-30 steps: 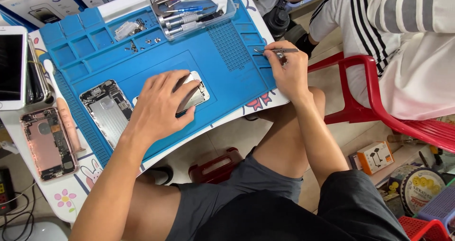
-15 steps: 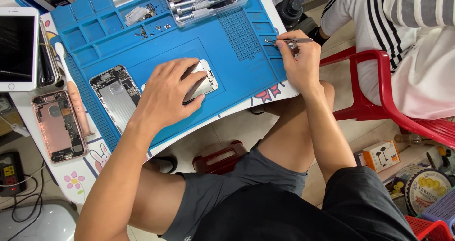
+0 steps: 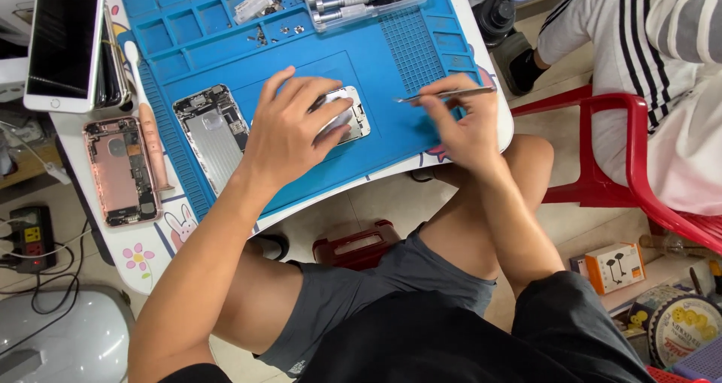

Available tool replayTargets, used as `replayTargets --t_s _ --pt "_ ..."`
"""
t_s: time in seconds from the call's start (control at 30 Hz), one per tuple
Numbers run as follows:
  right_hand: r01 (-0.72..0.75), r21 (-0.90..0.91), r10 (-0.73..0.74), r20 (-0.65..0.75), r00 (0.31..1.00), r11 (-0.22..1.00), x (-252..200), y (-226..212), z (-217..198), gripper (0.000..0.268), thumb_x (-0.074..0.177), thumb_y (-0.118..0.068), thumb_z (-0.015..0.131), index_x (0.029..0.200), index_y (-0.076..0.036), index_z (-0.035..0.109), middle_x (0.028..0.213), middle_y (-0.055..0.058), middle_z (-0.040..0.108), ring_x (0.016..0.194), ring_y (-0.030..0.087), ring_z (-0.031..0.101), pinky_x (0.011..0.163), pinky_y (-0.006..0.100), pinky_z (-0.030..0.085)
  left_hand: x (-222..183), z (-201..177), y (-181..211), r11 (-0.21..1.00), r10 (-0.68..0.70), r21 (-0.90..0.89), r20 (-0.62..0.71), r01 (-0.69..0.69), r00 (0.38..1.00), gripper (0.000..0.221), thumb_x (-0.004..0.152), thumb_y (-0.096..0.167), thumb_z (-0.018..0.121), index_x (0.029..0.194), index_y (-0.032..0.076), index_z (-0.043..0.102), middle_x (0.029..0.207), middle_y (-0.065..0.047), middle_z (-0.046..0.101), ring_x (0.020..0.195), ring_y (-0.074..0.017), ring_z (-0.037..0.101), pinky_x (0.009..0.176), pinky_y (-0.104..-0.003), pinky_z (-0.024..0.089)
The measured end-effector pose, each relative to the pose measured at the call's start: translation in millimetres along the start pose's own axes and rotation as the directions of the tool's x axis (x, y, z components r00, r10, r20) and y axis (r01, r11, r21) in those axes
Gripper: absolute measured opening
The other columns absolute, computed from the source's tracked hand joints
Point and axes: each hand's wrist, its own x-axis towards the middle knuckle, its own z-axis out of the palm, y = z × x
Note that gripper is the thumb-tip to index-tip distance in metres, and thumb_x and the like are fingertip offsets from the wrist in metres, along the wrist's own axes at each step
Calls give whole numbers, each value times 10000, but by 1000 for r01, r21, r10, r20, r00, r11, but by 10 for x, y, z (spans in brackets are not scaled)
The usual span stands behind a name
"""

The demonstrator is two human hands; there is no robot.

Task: The person uses a screwdriver to remove screws from the back of a white smartphone placed on a blue work mat. They then use tweezers to manipulate internal components and connectors. Finally, they lift the screen assembly to access the battery and motherboard area.

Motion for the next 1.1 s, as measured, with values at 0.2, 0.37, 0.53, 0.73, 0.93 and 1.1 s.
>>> replayTargets --t_s 0.2,0.37,0.53,0.73,0.93,1.1 --pt "90 132 -111 168 979 987 229 -274 571 116 998 23 722 1045 -56 793 906 103 791 853 273 768 622 333 587 -16 20 -20 1000 20 -8 -173 -22 985 111 906 205 926 890 219 817 902 75 757 1012 -137 688 1175 -506 419" --pt "17 211 -50 154 987 977 354 -246 664 91 1047 -33 688 1057 -40 778 883 116 784 872 272 775 624 326 584 -6 -39 -122 997 -55 -60 -294 39 954 140 916 121 911 860 201 811 836 81 767 889 -135 701 1158 -529 428" --pt "-144 356 78 194 978 923 356 -116 686 111 1065 -92 665 1064 -13 743 839 123 768 836 205 751 630 281 590 10 -47 -119 999 -36 -48 -317 22 948 160 914 136 911 846 231 802 829 120 755 855 -104 693 1131 -497 452" --pt "-58 443 74 -18 997 895 335 -72 650 168 1045 -130 698 1011 34 714 774 163 748 718 188 730 569 253 567 41 -100 -48 958 -185 -268 -299 104 936 163 883 70 902 875 205 810 835 85 769 823 -144 698 1080 -456 464" --pt "496 -24 -490 -200 848 868 317 -250 713 111 900 93 834 933 -12 827 884 151 819 677 267 732 583 317 579 3 -61 -101 848 -368 -483 -242 217 898 182 883 80 916 938 236 840 881 80 803 815 -151 731 1050 -403 485" --pt "600 -66 -602 -25 798 797 237 -228 707 114 1041 50 713 1094 -43 751 1106 216 778 698 277 684 603 347 465 69 -140 -43 911 -231 -400 -294 101 927 106 932 66 916 880 95 828 883 -40 808 827 -228 730 858 -415 469"
